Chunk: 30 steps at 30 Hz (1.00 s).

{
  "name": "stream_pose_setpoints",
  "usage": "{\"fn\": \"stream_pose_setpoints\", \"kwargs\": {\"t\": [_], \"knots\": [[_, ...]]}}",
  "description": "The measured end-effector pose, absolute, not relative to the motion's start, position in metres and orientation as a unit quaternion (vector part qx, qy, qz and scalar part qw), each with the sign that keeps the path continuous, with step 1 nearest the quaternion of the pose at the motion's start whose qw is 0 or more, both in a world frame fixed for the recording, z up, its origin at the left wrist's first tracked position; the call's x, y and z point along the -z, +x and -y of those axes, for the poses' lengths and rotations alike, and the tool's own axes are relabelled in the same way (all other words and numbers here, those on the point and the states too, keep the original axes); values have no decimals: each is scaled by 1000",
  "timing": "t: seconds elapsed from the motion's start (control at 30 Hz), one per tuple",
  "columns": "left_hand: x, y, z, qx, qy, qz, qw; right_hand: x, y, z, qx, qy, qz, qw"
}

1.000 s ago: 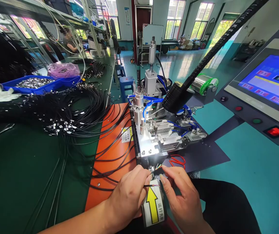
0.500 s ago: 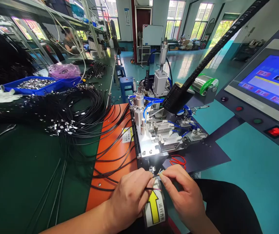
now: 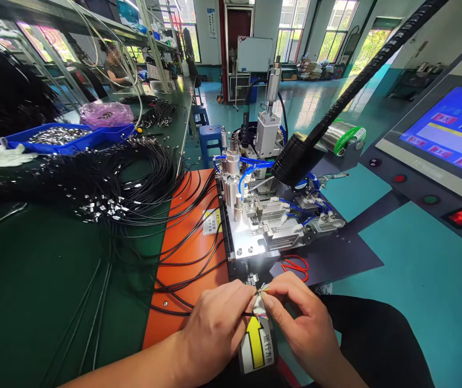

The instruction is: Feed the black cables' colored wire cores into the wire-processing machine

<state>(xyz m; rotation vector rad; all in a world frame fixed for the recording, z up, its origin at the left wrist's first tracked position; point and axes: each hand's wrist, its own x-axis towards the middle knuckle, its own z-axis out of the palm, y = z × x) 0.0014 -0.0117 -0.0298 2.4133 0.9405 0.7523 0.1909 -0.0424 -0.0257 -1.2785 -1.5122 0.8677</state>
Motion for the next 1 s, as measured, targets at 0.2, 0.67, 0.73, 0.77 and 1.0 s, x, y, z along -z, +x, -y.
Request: {"fn": "stream_pose_setpoints", "kwargs": {"t": [0.2,0.67,0.73,0.77,1.0], "knots": [[29,1,11,-259,885,-328,207,26,198,40,-416,-518,601,445],[20,2,8,-275,885,-297,229,17,208,32,-439,-488,636,405],[20,1,8,-274,886,-293,234,17,208,31,-443,-480,639,406],[20,1,8,-275,886,-290,235,17,209,30,-446,-477,639,407],[21,1,8,-279,883,-290,242,17,207,28,-458,-477,626,413]]}}
